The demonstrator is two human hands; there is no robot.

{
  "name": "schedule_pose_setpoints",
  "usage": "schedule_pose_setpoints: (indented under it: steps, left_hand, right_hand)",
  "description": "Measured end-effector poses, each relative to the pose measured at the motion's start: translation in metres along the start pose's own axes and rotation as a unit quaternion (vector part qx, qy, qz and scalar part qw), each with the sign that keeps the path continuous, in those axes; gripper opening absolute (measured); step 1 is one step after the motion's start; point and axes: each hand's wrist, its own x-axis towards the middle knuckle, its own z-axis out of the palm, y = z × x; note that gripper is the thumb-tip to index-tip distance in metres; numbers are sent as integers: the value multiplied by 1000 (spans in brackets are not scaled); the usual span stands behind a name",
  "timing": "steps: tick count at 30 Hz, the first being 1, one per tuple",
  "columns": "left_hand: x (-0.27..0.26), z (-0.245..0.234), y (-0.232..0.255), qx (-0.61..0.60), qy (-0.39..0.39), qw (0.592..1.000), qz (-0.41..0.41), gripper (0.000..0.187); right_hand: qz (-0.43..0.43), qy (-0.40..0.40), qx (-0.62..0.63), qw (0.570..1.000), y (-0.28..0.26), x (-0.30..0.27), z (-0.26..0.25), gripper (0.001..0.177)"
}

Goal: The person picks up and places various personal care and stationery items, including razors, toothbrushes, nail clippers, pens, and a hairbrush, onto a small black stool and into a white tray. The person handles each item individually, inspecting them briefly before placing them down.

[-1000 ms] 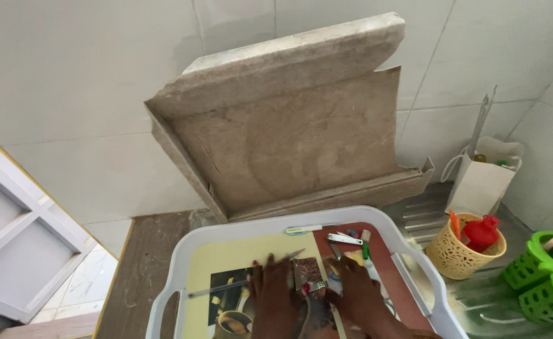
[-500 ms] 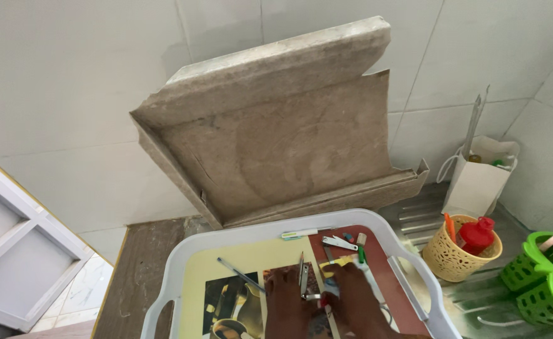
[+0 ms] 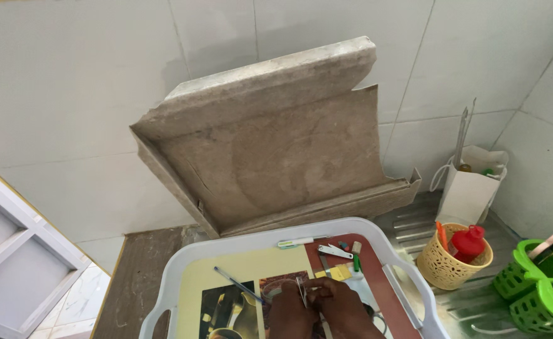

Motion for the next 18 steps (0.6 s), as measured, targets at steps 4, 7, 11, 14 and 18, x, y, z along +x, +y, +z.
schedule_pose_setpoints:
  steps: [4, 7, 11, 14, 18]
  left_hand:
    - [12, -2, -8, 17, -36, 999, -28, 42]
    - [14, 4, -20, -103, -1, 994, -22, 40]
    - [20, -11, -26, -205, -19, 974, -92, 32]
    - [23, -29, -22, -475, -56, 871, -114, 27]
    - [11, -58, 4, -557, -77, 822, -96, 26]
  right_hand:
    - [-5, 4, -13, 1000, -1, 3, 7, 39]
    - [-32, 5, -14, 999, -7, 1, 2, 40]
    - [-133, 141, -146, 970, -25, -18, -3, 33]
    - [-182, 164, -78, 966, -51, -36, -5, 26]
    - [-142, 57, 2, 988, -106, -69, -15, 28]
